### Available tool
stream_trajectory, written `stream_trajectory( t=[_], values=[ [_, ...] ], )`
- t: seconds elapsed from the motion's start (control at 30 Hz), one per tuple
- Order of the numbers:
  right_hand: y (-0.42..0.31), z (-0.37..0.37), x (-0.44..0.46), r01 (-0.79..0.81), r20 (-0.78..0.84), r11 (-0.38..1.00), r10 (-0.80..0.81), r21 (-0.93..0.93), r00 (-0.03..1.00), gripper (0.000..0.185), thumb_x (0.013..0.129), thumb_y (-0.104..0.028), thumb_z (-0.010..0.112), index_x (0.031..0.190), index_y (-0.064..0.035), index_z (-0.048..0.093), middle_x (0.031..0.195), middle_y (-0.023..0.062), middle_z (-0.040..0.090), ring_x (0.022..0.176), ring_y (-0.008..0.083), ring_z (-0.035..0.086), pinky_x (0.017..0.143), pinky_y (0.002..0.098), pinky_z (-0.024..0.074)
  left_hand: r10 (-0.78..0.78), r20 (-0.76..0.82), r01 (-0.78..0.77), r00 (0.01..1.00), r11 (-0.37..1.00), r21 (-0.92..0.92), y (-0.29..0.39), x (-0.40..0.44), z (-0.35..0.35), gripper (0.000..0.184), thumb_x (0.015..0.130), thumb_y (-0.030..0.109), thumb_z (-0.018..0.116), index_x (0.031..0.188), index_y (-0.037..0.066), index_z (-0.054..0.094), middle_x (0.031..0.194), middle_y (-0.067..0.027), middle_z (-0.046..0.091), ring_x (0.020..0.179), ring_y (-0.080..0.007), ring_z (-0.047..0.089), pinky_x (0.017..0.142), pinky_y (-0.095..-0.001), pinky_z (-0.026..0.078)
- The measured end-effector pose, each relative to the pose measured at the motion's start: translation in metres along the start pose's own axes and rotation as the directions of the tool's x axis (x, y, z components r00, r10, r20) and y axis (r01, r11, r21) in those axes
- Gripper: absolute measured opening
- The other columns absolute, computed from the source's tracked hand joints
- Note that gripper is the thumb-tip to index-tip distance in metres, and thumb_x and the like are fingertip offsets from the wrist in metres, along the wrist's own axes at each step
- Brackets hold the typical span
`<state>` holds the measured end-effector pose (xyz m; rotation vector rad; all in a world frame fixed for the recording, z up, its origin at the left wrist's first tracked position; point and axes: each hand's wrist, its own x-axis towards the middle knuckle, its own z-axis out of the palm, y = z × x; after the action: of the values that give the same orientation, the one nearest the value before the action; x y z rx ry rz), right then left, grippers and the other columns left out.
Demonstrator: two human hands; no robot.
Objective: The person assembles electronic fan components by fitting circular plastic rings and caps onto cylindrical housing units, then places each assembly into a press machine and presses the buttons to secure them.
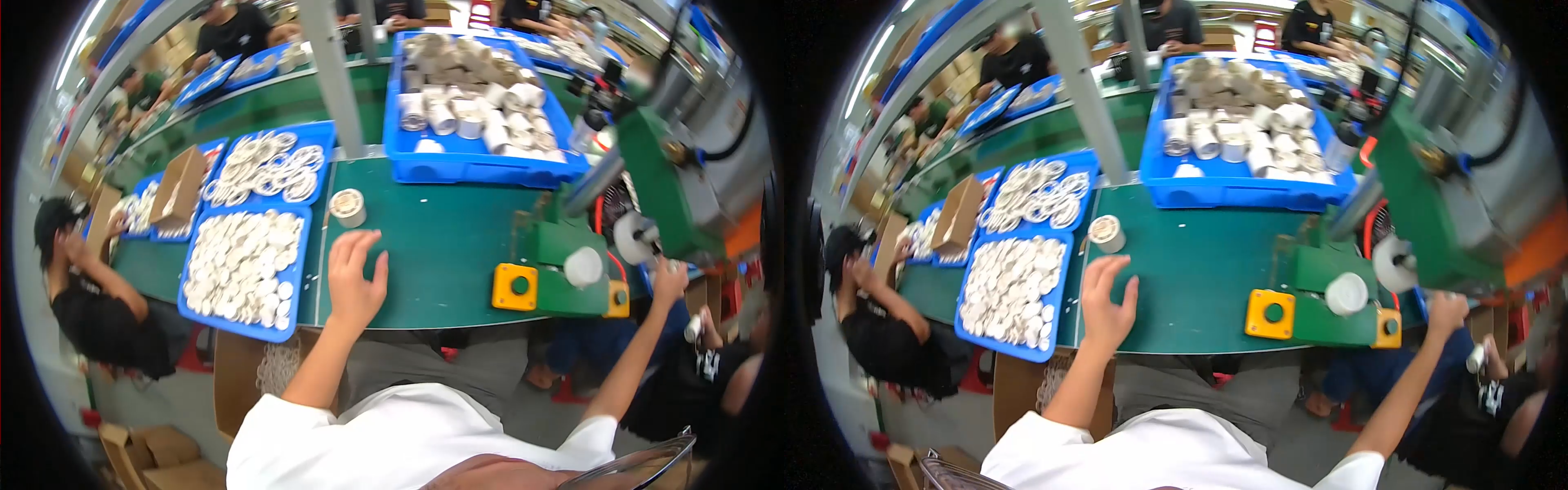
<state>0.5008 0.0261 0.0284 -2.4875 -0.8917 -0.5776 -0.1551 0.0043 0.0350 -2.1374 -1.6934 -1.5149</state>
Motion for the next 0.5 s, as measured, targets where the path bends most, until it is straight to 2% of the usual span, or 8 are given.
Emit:
stream_trajectory(
  t=[0.07, 0.13, 0.23, 0.27, 0.33, 0.4, 0.43, 0.5],
  values=[
    [-0.002, -0.010, -0.030, 0.123, -0.175, 0.978, -0.094, 0.166, 0.980, 0.057, 0.091, -0.047, 0.071, 0.131, -0.0070, 0.064, 0.131, 0.0229, 0.065, 0.121, 0.0421, 0.060, 0.102, 0.0509, 0.0471, -0.015, -0.043, 0.022, 0.999, 0.985, 0.172, -0.022, 0.014, -0.005, 0.047, 0.082, 0.005, 0.076, 0.127, 0.002, 0.062, 0.125, -0.0188, 0.063, 0.118, -0.0393, 0.057, 0.102, -0.0469, 0.045],
    [-0.033, -0.048, -0.073, 0.243, -0.435, 0.961, -0.163, 0.135, 0.885, 0.046, 0.095, -0.033, 0.070, 0.129, -0.0023, 0.064, 0.128, 0.0201, 0.066, 0.122, 0.0404, 0.060, 0.102, 0.0497, 0.0482, -0.081, -0.040, 0.087, 0.996, 0.976, 0.201, -0.038, 0.030, -0.002, 0.057, 0.083, 0.013, 0.078, 0.135, 0.003, 0.058, 0.133, -0.0202, 0.059, 0.124, -0.0399, 0.053, 0.105, -0.0483, 0.042],
    [-0.053, -0.067, -0.113, 0.437, -0.521, 0.862, -0.257, 0.257, 0.814, 0.044, 0.097, -0.024, 0.070, 0.136, -0.0045, 0.062, 0.132, 0.0175, 0.065, 0.125, 0.0377, 0.060, 0.103, 0.0473, 0.0478, -0.131, 0.007, 0.115, 0.991, 0.896, 0.429, -0.055, 0.042, 0.007, 0.066, 0.083, 0.026, 0.081, 0.141, 0.004, 0.056, 0.135, -0.0198, 0.060, 0.126, -0.0372, 0.050, 0.103, -0.0480, 0.040],
    [-0.072, -0.078, -0.130, 0.502, -0.552, 0.804, -0.273, 0.319, 0.788, 0.037, 0.097, -0.015, 0.070, 0.131, -0.0025, 0.064, 0.126, 0.0142, 0.067, 0.113, 0.0308, 0.064, 0.097, 0.0379, 0.0500, -0.135, 0.004, 0.121, 0.991, 0.896, 0.428, -0.060, 0.046, 0.010, 0.066, 0.083, 0.026, 0.081, 0.141, 0.004, 0.056, 0.135, -0.0198, 0.060, 0.126, -0.0372, 0.050, 0.103, -0.0480, 0.040],
    [-0.092, -0.091, -0.176, 0.302, -0.253, 0.719, -0.179, 0.626, 0.951, 0.027, 0.098, -0.009, 0.068, 0.123, 0.0005, 0.065, 0.115, 0.0123, 0.067, 0.100, 0.0247, 0.062, 0.091, 0.0318, 0.0494, -0.243, 0.068, 0.190, 0.968, 0.879, 0.437, -0.066, 0.048, 0.014, 0.059, 0.082, 0.028, 0.083, 0.133, 0.006, 0.064, 0.124, -0.0156, 0.067, 0.120, -0.0356, 0.054, 0.099, -0.0473, 0.041],
    [-0.130, -0.104, -0.227, 0.349, -0.218, 0.474, -0.309, 0.808, 0.926, 0.014, 0.098, -0.004, 0.064, 0.111, 0.0012, 0.066, 0.103, 0.0095, 0.066, 0.090, 0.0205, 0.059, 0.085, 0.0293, 0.0485, -0.260, 0.105, 0.195, 0.960, 0.887, 0.418, -0.054, 0.049, 0.007, 0.058, 0.082, 0.032, 0.083, 0.129, 0.004, 0.065, 0.117, -0.0138, 0.068, 0.115, -0.0340, 0.055, 0.097, -0.0462, 0.040],
    [-0.159, -0.119, -0.254, 0.313, -0.153, 0.355, -0.412, 0.881, 0.898, 0.007, 0.097, -0.002, 0.063, 0.102, 0.0004, 0.066, 0.097, 0.0097, 0.065, 0.090, 0.0216, 0.062, 0.082, 0.0327, 0.0509, -0.269, 0.147, 0.192, 0.952, 0.897, 0.398, -0.046, 0.050, 0.002, 0.058, 0.081, 0.036, 0.083, 0.125, 0.003, 0.067, 0.111, -0.0120, 0.069, 0.109, -0.0323, 0.055, 0.094, -0.0450, 0.039],
    [-0.210, -0.154, -0.285, 0.393, -0.126, 0.193, -0.745, 0.899, 0.655, 0.018, 0.085, -0.001, 0.073, 0.103, -0.0028, 0.070, 0.104, 0.0138, 0.069, 0.093, 0.0291, 0.067, 0.083, 0.0376, 0.0556, -0.235, 0.181, 0.147, 0.955, 0.906, 0.397, -0.029, 0.035, -0.002, 0.059, 0.081, 0.039, 0.083, 0.123, 0.001, 0.067, 0.107, -0.0119, 0.068, 0.104, -0.0312, 0.058, 0.092, -0.0442, 0.041]
  ],
)
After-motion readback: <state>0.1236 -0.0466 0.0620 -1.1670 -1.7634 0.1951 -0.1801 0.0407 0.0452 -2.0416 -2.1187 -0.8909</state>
